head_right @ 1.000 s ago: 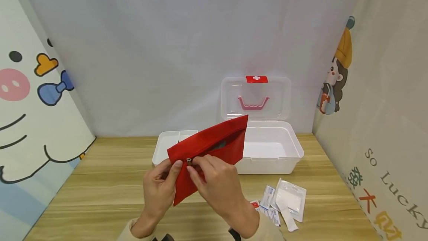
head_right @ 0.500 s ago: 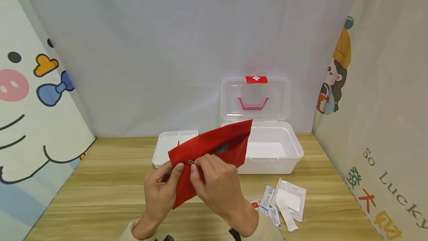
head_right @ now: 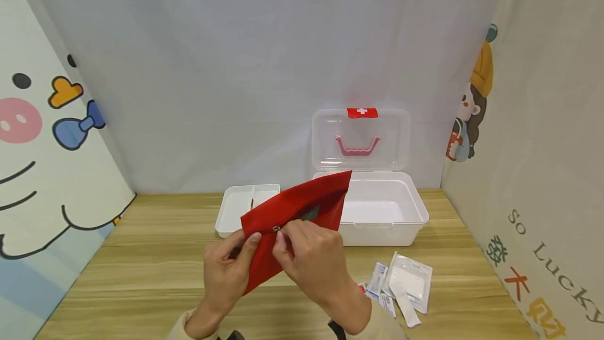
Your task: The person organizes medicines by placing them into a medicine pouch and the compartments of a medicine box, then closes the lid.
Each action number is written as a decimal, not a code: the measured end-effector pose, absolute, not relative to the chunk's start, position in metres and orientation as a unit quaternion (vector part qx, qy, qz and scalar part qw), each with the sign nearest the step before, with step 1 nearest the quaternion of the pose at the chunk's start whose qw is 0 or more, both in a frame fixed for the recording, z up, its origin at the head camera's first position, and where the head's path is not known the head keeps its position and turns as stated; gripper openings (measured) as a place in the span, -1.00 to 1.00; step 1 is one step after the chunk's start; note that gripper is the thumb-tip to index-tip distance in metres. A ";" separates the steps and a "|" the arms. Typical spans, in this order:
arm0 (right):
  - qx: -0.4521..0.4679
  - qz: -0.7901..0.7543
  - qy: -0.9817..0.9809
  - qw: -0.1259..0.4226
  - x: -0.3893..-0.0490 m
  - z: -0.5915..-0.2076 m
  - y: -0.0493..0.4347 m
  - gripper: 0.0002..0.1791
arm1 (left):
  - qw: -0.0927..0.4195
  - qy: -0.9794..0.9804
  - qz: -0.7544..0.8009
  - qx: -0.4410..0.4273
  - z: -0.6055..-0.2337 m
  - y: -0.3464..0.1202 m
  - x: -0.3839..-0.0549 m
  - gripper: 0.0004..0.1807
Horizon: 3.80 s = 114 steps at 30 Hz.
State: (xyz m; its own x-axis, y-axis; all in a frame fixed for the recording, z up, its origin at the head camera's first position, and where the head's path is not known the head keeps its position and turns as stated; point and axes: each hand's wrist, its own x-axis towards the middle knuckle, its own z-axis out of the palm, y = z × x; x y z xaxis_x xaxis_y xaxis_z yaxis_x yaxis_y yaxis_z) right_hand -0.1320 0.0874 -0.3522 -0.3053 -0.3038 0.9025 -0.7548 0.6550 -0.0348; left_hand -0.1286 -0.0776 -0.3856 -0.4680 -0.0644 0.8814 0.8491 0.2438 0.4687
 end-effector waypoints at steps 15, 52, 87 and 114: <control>0.318 0.230 -0.784 0.481 -0.139 -0.353 0.105 -0.74 | 0.421 -0.679 -0.533 -0.278 -0.387 -0.094 -0.129 -0.79; 0.245 0.211 -0.819 0.475 -0.148 -0.358 0.151 -0.79 | 0.390 -0.683 -0.594 -0.170 -0.391 -0.127 -0.132 -0.81; 0.212 0.232 -0.820 0.478 -0.151 -0.354 0.175 -0.80 | 0.329 -0.634 -0.697 -0.054 -0.377 -0.140 -0.132 -0.85; 0.108 0.503 -0.795 0.321 -0.142 -0.331 0.203 -0.83 | 0.266 -0.634 -0.718 -0.106 -0.361 -0.100 -0.148 -0.80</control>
